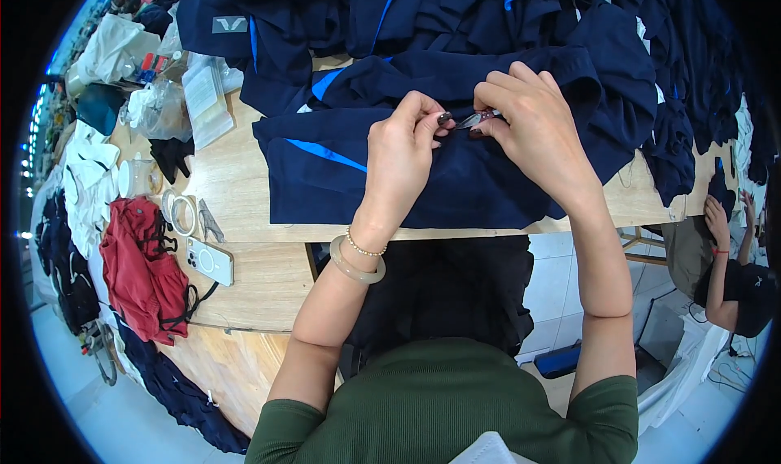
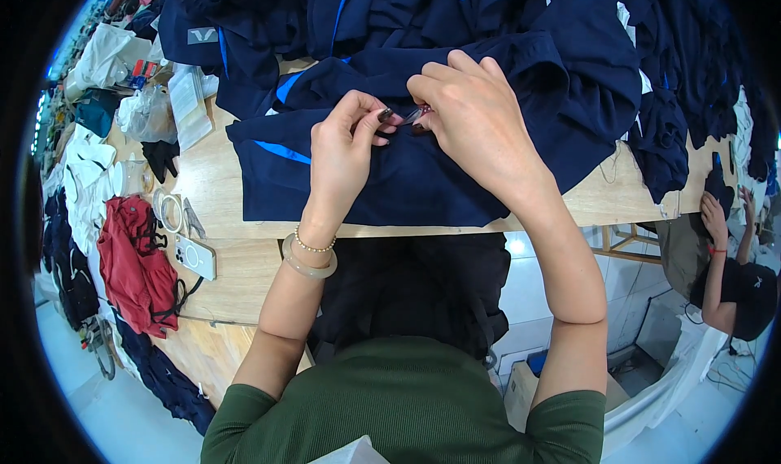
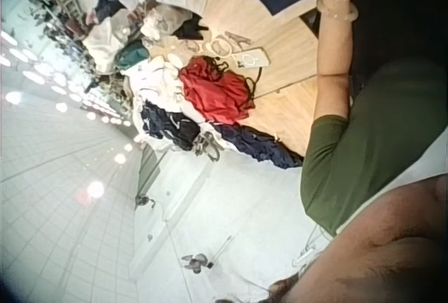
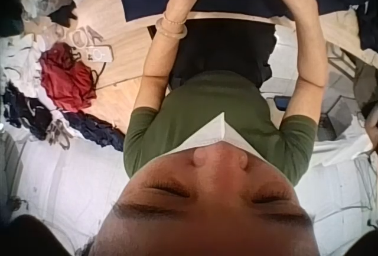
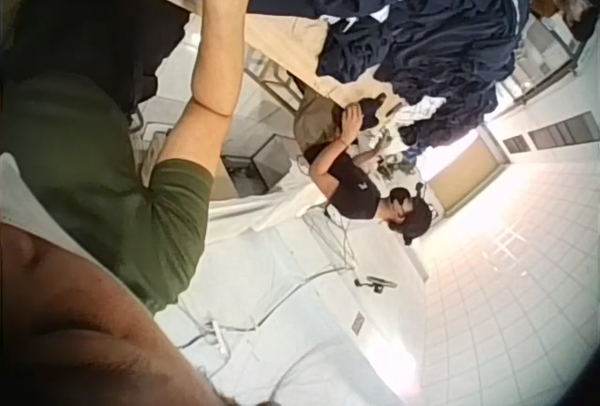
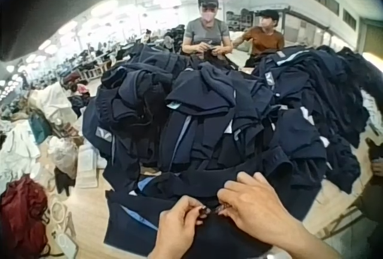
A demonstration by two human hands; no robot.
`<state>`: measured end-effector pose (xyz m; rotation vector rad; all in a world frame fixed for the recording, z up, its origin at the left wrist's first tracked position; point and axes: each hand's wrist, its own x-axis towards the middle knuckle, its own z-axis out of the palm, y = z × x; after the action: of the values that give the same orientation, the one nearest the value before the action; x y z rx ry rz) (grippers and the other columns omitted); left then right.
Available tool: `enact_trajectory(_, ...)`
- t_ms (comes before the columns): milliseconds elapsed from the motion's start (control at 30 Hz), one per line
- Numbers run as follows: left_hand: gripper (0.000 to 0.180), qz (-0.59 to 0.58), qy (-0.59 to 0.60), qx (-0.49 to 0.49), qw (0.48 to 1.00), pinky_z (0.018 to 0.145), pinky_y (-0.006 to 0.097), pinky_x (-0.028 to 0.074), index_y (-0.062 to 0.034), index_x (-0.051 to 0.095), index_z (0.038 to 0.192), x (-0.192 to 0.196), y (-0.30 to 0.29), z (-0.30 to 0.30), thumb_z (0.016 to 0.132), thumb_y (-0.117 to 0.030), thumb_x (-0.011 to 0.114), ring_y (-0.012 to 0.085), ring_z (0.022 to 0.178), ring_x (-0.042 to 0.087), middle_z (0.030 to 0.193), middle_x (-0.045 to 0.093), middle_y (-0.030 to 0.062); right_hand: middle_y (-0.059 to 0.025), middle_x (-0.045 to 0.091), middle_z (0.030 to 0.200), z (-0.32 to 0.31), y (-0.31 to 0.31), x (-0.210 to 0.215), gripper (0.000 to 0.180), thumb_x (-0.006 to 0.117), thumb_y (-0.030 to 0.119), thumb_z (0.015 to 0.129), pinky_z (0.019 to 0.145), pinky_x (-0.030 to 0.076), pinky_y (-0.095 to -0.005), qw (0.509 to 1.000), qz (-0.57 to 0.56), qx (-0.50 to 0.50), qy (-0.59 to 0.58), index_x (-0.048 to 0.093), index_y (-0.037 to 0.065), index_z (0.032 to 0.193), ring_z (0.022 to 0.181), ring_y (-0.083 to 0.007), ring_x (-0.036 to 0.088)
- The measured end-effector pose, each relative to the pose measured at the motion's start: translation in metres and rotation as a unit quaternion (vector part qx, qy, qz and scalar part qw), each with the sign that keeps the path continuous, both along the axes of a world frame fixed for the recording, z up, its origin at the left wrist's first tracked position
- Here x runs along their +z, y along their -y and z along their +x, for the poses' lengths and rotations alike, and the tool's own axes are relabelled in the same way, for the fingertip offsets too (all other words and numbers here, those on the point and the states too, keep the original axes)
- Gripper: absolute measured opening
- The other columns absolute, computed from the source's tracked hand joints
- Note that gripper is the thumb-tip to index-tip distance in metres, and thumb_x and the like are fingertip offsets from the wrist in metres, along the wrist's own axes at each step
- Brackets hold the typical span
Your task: Trimming loose threads from dark blue clothing items using thread snips.
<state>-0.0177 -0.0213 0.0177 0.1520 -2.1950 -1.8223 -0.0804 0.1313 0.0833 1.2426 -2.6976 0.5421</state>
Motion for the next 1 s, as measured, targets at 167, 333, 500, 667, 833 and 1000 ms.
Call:
enact_trajectory(167,0.013,0.066,-0.070,0.168,0.981,0.057,0.020,0.049,0.0028,0.057,0.089,0.006,0.012,0.005,0.095,-0.004,0.048,0.0090,0.065,0.061,0.077,0.065,0.0073,-0.0048,0.058,0.076,0.006,-0.004,0.005,0.012,0.067,0.010,0.079,0.064,0.039,-0.0285,0.979,-0.177,-0.049,0.084,0.060,0.001,0.085,0.070,-0.0160,0.052)
enact_trajectory(333,0.016,-0.004,0.020,-0.059,0.998,0.053,0.018,0.041,-0.0008,0.052,0.085,0.001,0.015,0.056,0.097,-0.003,0.041,0.0048,0.060,0.052,0.075,0.060,0.0042,-0.0033,0.061,0.076,0.045,-0.025,-0.010,0.013,0.055,0.017,0.094,0.046,0.034,-0.0168,0.692,-0.410,-0.045,0.592,0.053,0.004,0.095,0.049,-0.0040,0.046)
enact_trajectory(500,0.009,-0.100,0.025,-0.048,0.994,0.068,0.023,0.049,0.0024,0.054,0.095,-0.053,0.025,0.035,0.093,0.003,0.045,0.0133,0.078,0.063,0.091,0.064,0.0084,-0.0092,0.065,0.086,0.005,-0.028,-0.094,0.023,0.048,0.025,0.098,0.044,0.033,-0.0174,0.723,-0.458,-0.099,0.508,0.053,0.003,0.091,0.045,-0.0026,0.038)
enact_trajectory(667,0.004,-0.082,0.053,-0.055,0.994,0.072,0.024,0.049,0.0008,0.060,0.091,-0.049,0.022,0.035,0.088,-0.002,0.058,0.0141,0.084,0.063,0.094,0.064,0.0075,-0.0109,0.064,0.088,0.000,-0.032,-0.099,0.026,0.046,0.027,0.099,0.043,0.033,-0.0162,0.701,-0.493,-0.087,0.508,0.053,0.004,0.090,0.044,-0.0028,0.035)
enact_trajectory(833,0.016,-0.291,0.016,-0.010,0.956,0.063,0.027,0.048,-0.0030,0.062,0.086,-0.052,0.004,0.038,0.075,-0.009,0.073,0.0159,0.071,0.058,0.091,0.061,0.0026,-0.0100,0.063,0.087,0.002,-0.032,-0.101,0.026,0.047,0.027,0.099,0.044,0.034,-0.0162,0.699,-0.495,-0.081,0.509,0.053,0.004,0.090,0.045,-0.0026,0.037)
enact_trajectory(1000,0.011,0.021,0.080,-0.026,0.996,0.059,0.020,0.040,-0.0004,0.061,0.076,-0.052,0.027,0.041,0.076,-0.001,0.072,0.0053,0.064,0.049,0.070,0.058,-0.0001,-0.0101,0.063,0.087,0.003,-0.034,-0.104,0.027,0.047,0.028,0.099,0.045,0.035,-0.0161,0.701,-0.495,-0.079,0.507,0.053,0.003,0.090,0.045,-0.0025,0.038)
